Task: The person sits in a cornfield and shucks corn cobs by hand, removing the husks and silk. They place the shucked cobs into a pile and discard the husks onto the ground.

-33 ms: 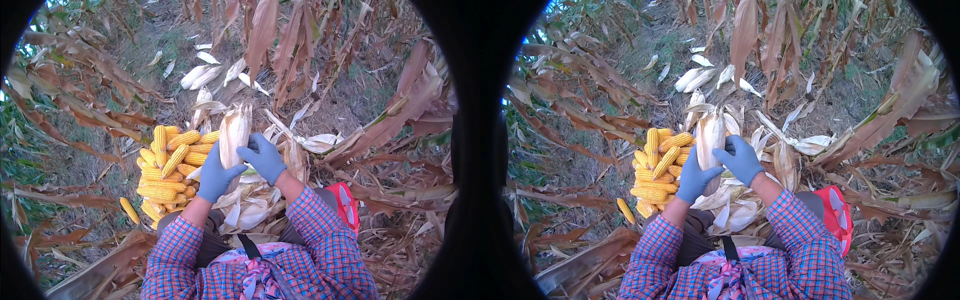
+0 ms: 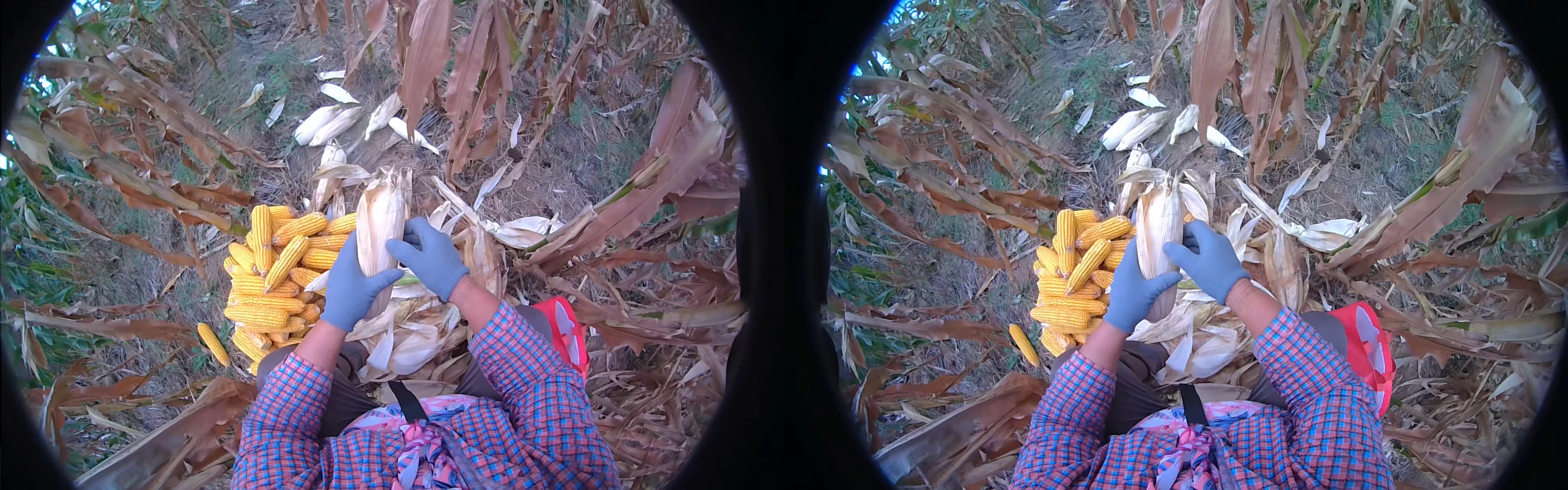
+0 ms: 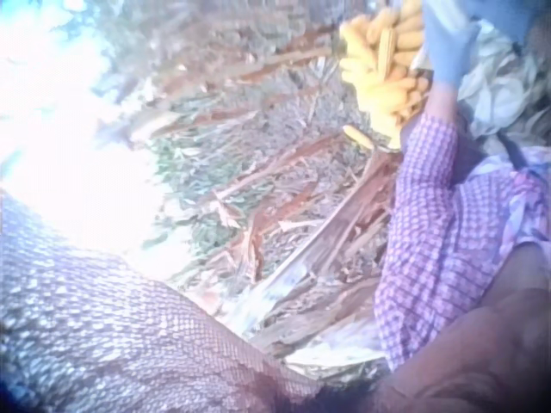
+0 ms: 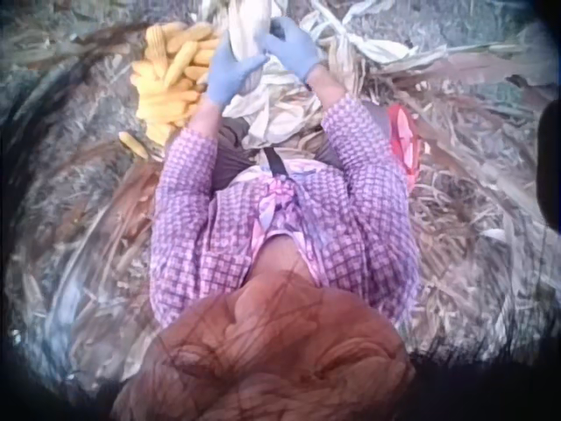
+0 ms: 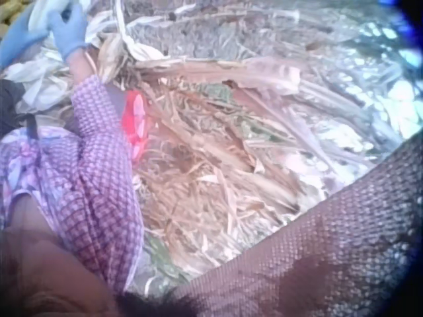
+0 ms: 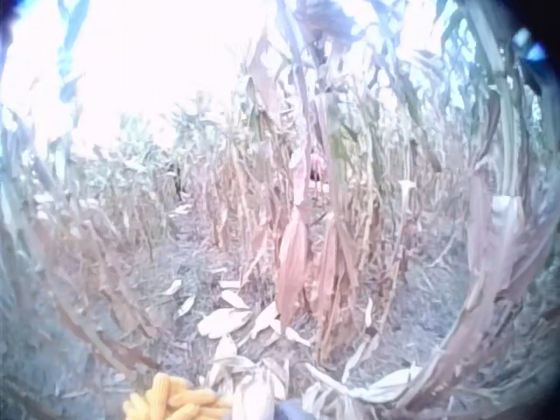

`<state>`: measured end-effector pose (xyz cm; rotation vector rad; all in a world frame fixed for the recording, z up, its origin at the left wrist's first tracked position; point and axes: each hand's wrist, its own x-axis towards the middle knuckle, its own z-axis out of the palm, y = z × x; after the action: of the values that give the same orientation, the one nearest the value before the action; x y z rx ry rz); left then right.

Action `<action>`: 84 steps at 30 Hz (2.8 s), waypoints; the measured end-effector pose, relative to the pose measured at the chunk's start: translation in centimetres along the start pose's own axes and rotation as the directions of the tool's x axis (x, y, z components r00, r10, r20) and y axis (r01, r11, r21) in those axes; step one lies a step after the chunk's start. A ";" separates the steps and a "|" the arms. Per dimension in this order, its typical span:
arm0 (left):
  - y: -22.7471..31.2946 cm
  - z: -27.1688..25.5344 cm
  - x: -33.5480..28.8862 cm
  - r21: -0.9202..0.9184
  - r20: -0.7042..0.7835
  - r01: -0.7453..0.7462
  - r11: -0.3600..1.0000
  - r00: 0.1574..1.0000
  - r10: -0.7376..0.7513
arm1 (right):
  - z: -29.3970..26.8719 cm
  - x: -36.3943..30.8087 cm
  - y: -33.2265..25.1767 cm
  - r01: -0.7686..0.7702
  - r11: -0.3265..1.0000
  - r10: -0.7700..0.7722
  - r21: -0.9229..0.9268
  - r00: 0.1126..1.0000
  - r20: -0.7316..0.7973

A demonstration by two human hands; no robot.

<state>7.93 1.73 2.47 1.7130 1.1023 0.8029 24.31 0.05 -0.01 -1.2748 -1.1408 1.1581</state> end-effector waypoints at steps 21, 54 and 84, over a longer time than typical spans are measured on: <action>-1.9 0.8 0.4 -0.556 0.332 0.331 0.763 0.929 -0.161 | -2.1 0.6 -1.0 0.131 0.986 -0.147 -0.107 0.977 -0.156; -2.1 1.8 -0.1 -0.555 0.273 0.244 0.795 0.957 -0.103 | 0.1 0.8 -1.5 -0.317 0.513 0.240 0.797 0.945 0.222; -1.9 2.6 2.1 -0.597 -0.270 -0.071 0.799 0.956 -0.117 | 1.6 3.5 3.5 0.118 0.872 0.093 0.474 0.912 -0.400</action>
<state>10.37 3.09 -0.12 1.0549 0.9150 1.2695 23.05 3.58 -3.64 -1.0367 -0.4919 1.0165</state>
